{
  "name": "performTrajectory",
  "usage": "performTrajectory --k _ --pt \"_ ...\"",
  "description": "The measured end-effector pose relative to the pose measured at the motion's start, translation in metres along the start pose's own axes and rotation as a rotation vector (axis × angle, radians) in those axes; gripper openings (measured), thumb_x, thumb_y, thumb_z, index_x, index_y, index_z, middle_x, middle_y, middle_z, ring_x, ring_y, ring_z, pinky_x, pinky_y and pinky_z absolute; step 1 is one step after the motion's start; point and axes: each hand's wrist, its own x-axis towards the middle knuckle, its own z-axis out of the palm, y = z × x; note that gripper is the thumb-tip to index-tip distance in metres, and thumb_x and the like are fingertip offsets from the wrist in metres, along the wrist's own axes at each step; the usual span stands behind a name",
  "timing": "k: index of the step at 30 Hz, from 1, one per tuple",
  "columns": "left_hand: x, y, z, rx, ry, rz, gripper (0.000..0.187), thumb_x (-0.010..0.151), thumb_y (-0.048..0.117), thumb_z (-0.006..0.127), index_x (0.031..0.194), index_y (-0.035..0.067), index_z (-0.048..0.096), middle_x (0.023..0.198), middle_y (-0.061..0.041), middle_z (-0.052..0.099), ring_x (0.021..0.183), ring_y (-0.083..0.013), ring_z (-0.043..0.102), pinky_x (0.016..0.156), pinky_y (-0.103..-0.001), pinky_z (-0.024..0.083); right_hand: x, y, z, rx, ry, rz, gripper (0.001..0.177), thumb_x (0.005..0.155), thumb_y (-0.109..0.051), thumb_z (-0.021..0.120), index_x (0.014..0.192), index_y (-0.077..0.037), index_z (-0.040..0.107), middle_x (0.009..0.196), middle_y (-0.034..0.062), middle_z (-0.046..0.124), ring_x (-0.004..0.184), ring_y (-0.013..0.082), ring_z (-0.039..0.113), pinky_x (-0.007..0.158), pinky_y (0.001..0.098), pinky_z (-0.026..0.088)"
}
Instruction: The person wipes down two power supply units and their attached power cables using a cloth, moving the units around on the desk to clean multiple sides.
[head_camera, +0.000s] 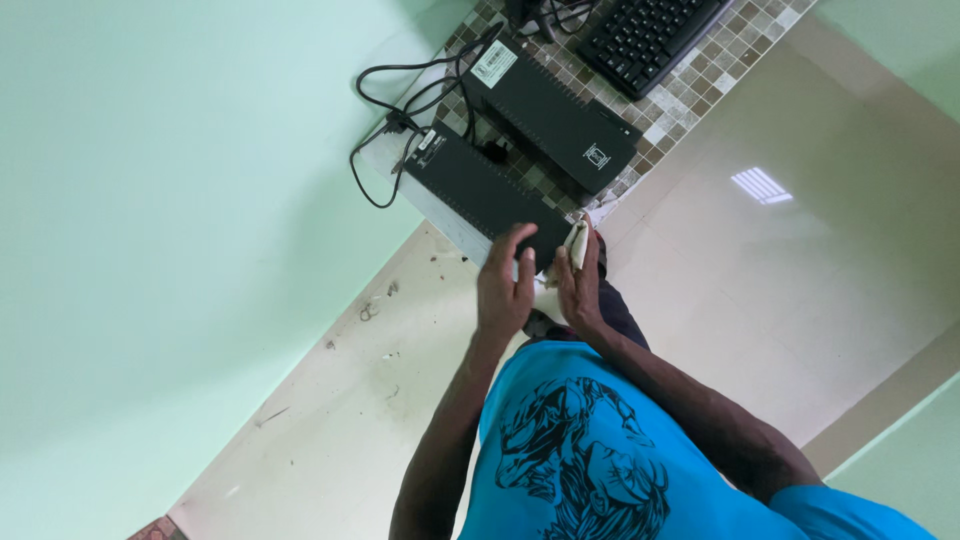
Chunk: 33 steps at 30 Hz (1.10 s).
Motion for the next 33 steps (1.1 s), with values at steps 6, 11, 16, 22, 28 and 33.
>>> performTrajectory --k 6,11,16,22,28,33 --pt "0.06 -0.042 -0.011 0.501 -0.012 0.289 0.055 0.109 0.034 0.053 0.153 0.004 0.042 0.164 -0.02 0.037 0.154 -0.0435 0.033 0.124 -0.061 0.027 -0.001 -0.019 0.027 0.216 0.131 0.214 0.064 0.111 -0.024 0.045 0.166 -0.007 0.017 0.152 0.0227 0.042 0.123 0.031 0.046 0.102 0.039 0.039" --pt "0.071 -0.049 0.001 0.667 -0.042 0.286 0.06 0.108 0.043 0.048 0.157 0.01 0.041 0.167 -0.017 0.028 0.156 -0.0404 0.024 0.125 -0.063 0.02 -0.016 0.009 0.035 -0.151 0.221 -0.166 0.054 0.12 -0.021 0.04 0.165 -0.002 0.02 0.154 0.0267 0.041 0.137 0.0358 0.044 0.111 0.042 0.04" --pt "0.074 -0.044 0.002 0.713 -0.081 0.253 0.058 0.109 0.043 0.044 0.159 0.012 0.041 0.17 -0.016 0.027 0.159 -0.0391 0.023 0.127 -0.063 0.018 -0.024 0.096 0.068 0.422 0.281 0.496 0.051 0.111 -0.039 0.044 0.146 -0.002 0.044 0.102 0.0069 0.054 0.089 0.0151 0.048 0.079 0.0321 0.044" --pt "0.075 -0.042 0.003 0.709 -0.071 0.26 0.056 0.11 0.041 0.041 0.158 0.012 0.043 0.17 -0.017 0.028 0.159 -0.0403 0.022 0.126 -0.064 0.017 -0.025 0.114 0.081 0.778 0.382 0.804 0.064 0.109 -0.053 0.052 0.133 0.006 0.049 0.101 0.0043 0.051 0.09 0.0133 0.046 0.079 0.0315 0.041" --pt "0.072 -0.043 0.001 0.718 -0.075 0.25 0.055 0.11 0.041 0.04 0.157 0.013 0.044 0.169 -0.015 0.029 0.158 -0.0391 0.023 0.126 -0.062 0.017 -0.024 0.054 0.076 0.643 0.33 0.972 0.066 0.102 -0.059 0.049 0.132 -0.001 0.052 0.117 0.0028 0.058 0.107 0.011 0.052 0.091 0.0266 0.042" --pt "0.072 -0.04 0.0 0.703 -0.071 0.256 0.055 0.111 0.039 0.039 0.158 0.013 0.044 0.17 -0.015 0.028 0.159 -0.0388 0.022 0.127 -0.062 0.016 -0.004 0.033 0.061 0.769 0.289 0.752 0.068 0.102 -0.063 0.041 0.126 -0.003 0.063 0.101 0.0023 0.063 0.091 0.0123 0.054 0.078 0.0281 0.045"
